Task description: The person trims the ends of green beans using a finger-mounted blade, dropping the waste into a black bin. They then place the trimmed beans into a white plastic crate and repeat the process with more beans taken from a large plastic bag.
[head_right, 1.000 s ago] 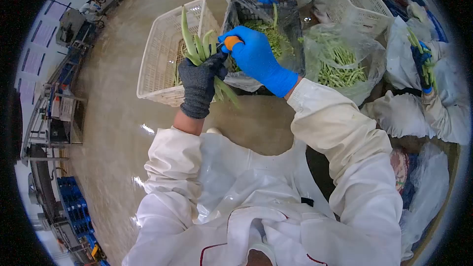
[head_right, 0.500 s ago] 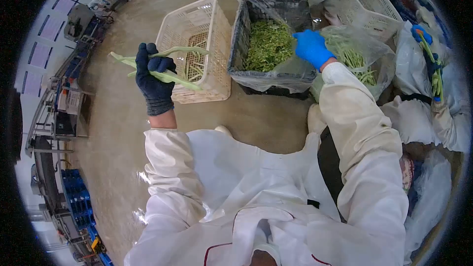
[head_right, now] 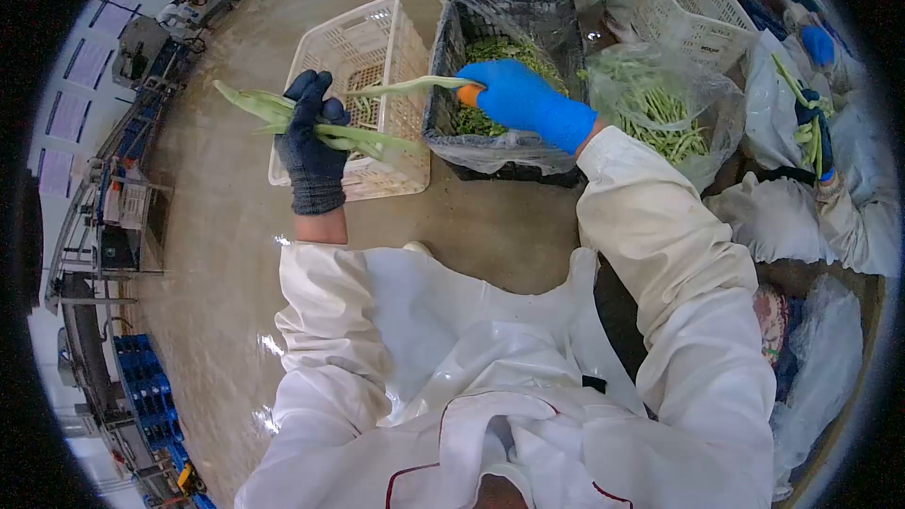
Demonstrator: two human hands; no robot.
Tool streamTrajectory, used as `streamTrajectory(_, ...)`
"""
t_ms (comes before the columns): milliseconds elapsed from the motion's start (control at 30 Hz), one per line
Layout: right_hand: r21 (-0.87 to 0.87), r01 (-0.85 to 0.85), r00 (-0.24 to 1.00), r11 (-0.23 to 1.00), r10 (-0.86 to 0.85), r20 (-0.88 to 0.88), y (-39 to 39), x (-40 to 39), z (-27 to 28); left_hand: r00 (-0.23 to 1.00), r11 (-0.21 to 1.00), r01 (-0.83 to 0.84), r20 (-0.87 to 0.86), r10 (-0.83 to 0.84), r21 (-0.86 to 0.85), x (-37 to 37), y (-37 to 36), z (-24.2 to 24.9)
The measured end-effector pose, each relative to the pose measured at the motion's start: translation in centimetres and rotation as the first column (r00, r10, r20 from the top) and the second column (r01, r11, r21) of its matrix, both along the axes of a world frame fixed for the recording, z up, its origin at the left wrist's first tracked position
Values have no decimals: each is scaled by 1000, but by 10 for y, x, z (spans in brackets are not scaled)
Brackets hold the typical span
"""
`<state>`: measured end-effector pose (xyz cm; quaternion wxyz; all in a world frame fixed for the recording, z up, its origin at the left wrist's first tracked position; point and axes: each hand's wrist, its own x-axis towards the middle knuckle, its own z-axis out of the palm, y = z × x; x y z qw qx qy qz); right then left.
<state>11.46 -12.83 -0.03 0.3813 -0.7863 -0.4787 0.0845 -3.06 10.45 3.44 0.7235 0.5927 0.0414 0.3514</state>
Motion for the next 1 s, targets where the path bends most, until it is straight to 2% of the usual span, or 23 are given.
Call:
streamTrajectory(33,-56,57,993,997,-51,111,-5,4,-2,997,999,-35,-66,37,22,-4,-6,11)
streamTrajectory(100,-71,57,984,996,-44,175,-8,5,-10,975,990,-53,-205,79,127,-3,-21,19)
streamTrajectory(133,-81,55,978,995,-37,206,-9,3,-13,960,986,39,-282,9,163,0,-26,11)
streamTrajectory(200,-73,22,977,997,-6,212,-5,-14,0,856,928,148,-515,53,341,5,-48,-2)
streamTrajectory(233,-72,4,977,997,12,213,-3,-20,5,864,876,155,-493,104,457,9,-51,-15)
streamTrajectory(300,54,-91,986,994,82,145,0,-21,3,883,724,164,-428,195,669,20,-52,-37)
streamTrajectory(333,121,-132,986,984,118,115,0,-19,2,865,782,154,-465,189,604,19,-55,-30)
streamTrajectory(400,183,-67,997,981,59,48,-3,-11,4,828,877,123,-536,168,465,19,-55,-14)
streamTrajectory(433,212,-34,999,977,32,12,-6,-8,7,856,873,85,-484,183,480,19,-51,-15)
streamTrajectory(533,164,-7,996,986,22,-88,-15,-1,14,826,912,95,-543,151,398,14,-44,-12)
streamTrajectory(567,176,-25,998,984,35,-58,-15,-1,14,820,920,98,-555,142,380,13,-46,-10)
streamTrajectory(667,164,-41,999,986,44,-16,-16,-3,16,814,827,113,-528,241,551,17,-39,-22)
streamTrajectory(733,95,-17,999,995,21,-45,-17,-4,19,847,804,93,-472,247,587,18,-40,-28)
streamTrajectory(767,129,-13,999,992,18,-42,-17,-4,18,862,792,80,-441,251,605,19,-40,-29)
streamTrajectory(833,195,-6,999,981,13,-34,-15,-4,16,863,900,99,-487,135,425,14,-49,-20)
streamTrajectory(933,185,-32,900,982,109,-423,-16,11,16,895,973,149,-442,-57,176,13,-51,-15)
streamTrajectory(967,300,-69,864,952,207,-459,-14,11,12,907,980,173,-404,-119,100,12,-51,-18)
streamTrajectory(1000,413,-96,821,906,306,-481,-9,9,4,908,980,171,-403,-117,101,12,-50,-18)
